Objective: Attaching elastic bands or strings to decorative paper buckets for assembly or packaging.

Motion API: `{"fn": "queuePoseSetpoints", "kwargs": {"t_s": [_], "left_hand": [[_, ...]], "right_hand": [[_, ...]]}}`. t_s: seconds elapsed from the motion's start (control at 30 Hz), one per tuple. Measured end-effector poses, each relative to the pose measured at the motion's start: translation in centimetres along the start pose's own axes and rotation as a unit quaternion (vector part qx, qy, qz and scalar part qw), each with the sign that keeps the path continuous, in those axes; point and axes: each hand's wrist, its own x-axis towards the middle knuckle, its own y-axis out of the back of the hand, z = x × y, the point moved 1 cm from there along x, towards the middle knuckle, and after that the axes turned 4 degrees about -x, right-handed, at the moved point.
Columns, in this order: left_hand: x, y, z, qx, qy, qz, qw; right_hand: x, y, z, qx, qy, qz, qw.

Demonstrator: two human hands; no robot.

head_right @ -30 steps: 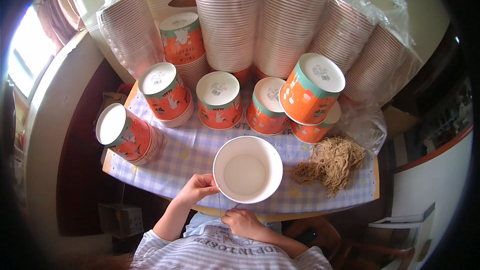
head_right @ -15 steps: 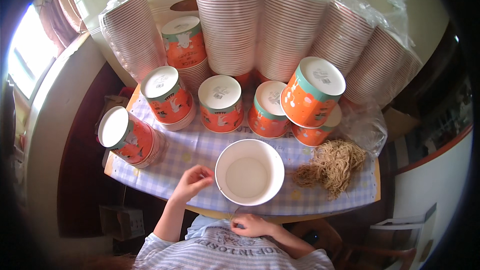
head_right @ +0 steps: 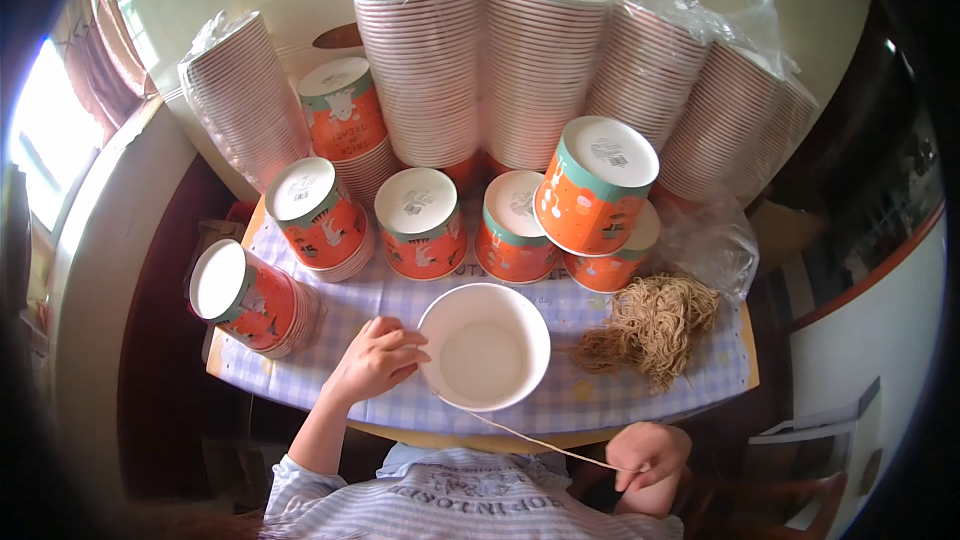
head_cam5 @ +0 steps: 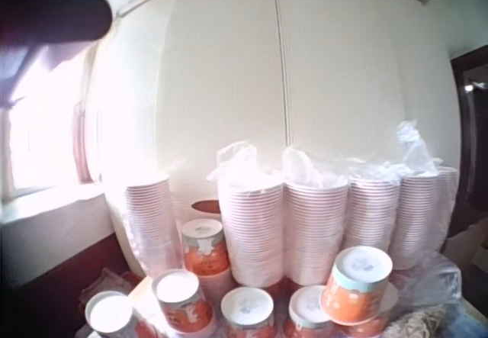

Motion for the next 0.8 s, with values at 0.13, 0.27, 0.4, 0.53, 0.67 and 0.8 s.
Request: {"fn": "queuePoseSetpoints", "kwargs": {"t_s": [0.13, 0.27, 0.4, 0.53, 0.67, 0.8], "left_hand": [[-0.4, -0.8, 2.2, 0.047, -0.047, -0.007, 0.998], [0.4, -2.4, 4.7, 0.091, -0.047, -0.017, 0.995], [2.5, -5.5, 7.2, 0.094, -0.011, -0.002, 0.996], [5.1, -8.1, 9.6, 0.018, -0.024, 0.03, 0.999], [5.5, -7.2, 9.9, -0.127, 0.004, 0.091, 0.988], [4.1, -5.1, 8.2, -0.353, 0.145, 0.129, 0.915]], "right_hand": [[-0.9, -0.6, -1.6, 0.042, 0.193, 0.048, 0.979], [0.1, -1.0, -1.9, 0.076, 0.214, 0.114, 0.967], [3.5, -1.2, -1.0, 0.04, 0.182, 0.239, 0.953], [5.6, -1.1, 1.5, 0.057, 0.12, 0.371, 0.919], [8.9, 0.5, 3.7, 0.002, 0.133, 0.442, 0.887], [10.6, 1.0, 5.4, 0.08, 0.164, 0.428, 0.885]]}}
